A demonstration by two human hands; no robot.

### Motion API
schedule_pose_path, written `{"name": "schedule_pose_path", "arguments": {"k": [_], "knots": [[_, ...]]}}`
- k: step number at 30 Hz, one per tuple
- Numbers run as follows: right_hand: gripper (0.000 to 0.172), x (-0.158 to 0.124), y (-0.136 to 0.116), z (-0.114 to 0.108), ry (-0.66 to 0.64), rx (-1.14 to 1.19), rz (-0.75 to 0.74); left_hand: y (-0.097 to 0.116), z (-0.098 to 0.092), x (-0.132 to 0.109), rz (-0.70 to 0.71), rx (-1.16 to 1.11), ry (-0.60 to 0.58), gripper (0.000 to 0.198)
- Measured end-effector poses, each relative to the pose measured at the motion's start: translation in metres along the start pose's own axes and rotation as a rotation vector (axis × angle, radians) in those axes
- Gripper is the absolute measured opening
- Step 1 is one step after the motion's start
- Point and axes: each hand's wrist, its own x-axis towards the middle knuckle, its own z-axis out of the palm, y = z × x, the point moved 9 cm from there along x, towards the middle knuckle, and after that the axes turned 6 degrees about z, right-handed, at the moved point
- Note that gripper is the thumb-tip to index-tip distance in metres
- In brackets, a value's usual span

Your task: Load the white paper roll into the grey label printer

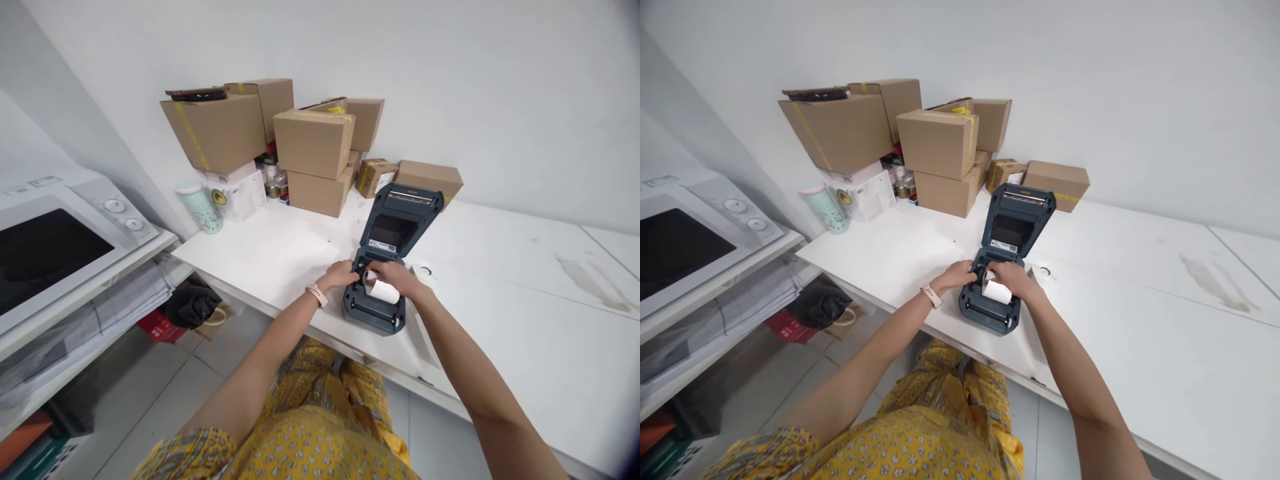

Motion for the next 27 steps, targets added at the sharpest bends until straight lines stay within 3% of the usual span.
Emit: {"name": "schedule_pose_path", "arguments": {"k": [16,21,27], "knots": [[0.020,-0.014,-0.012,-0.007,0.239,0.123,-0.106,0.000,-0.002,-0.003,-0.008,0.000,0.020,0.036],[0.027,-0.033,-0.019,-0.001,0.243,0.215,-0.144,0.002,-0.001,-0.002,0.016,0.003,0.010,0.035],[0.034,-0.066,-0.026,0.013,0.353,0.374,-0.138,0.006,-0.003,-0.005,0.022,0.009,0.022,0.034]]}}
